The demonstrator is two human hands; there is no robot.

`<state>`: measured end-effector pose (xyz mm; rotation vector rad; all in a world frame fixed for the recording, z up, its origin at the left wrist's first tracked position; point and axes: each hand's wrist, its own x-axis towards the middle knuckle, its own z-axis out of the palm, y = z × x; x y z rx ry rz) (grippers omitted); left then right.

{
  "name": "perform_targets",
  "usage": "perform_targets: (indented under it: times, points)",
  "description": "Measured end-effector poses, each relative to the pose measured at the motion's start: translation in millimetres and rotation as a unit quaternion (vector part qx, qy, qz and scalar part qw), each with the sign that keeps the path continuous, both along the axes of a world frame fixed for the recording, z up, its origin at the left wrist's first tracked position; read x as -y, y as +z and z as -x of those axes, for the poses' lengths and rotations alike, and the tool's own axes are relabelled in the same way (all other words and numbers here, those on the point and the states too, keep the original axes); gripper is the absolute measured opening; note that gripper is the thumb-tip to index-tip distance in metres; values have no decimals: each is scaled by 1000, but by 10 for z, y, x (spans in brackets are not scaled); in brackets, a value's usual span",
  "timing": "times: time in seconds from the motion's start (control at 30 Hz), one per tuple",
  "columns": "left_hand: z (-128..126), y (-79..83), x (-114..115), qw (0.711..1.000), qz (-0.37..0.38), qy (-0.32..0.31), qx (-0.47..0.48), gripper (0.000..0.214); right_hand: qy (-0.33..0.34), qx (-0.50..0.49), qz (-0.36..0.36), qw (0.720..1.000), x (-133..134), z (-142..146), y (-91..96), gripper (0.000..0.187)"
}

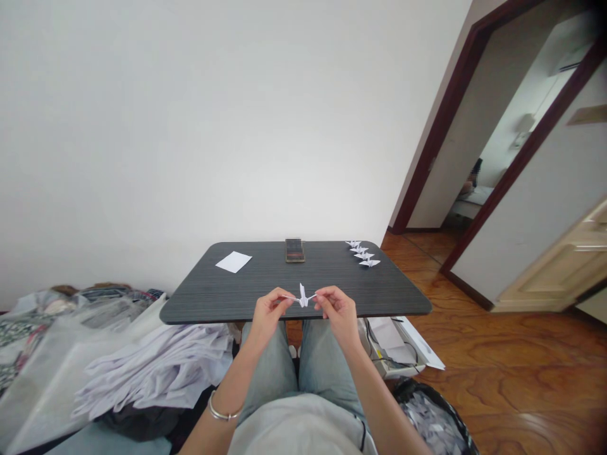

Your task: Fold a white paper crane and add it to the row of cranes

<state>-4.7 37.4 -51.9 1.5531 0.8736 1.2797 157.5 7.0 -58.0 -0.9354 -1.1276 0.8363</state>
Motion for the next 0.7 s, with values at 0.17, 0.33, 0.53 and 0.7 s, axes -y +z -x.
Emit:
perform_targets:
  times: [0.17, 0.33, 0.53, 0.7]
  points:
    - [1, -10, 5, 1000, 5, -2, 3, 11, 5, -2, 5, 1000, -8, -12, -8, 14]
    - [3, -26, 2, 999, -30, 2, 12, 9, 22, 11, 9, 1000, -9, -18, 1, 16]
    - [-5, 6, 41, 994, -92, 37, -36, 11, -56, 80, -43, 994, 27, 13, 61, 14]
    - [-12, 47, 83, 985, -150, 38, -81, 13, -70, 132, -54, 987, 3, 54, 79, 8]
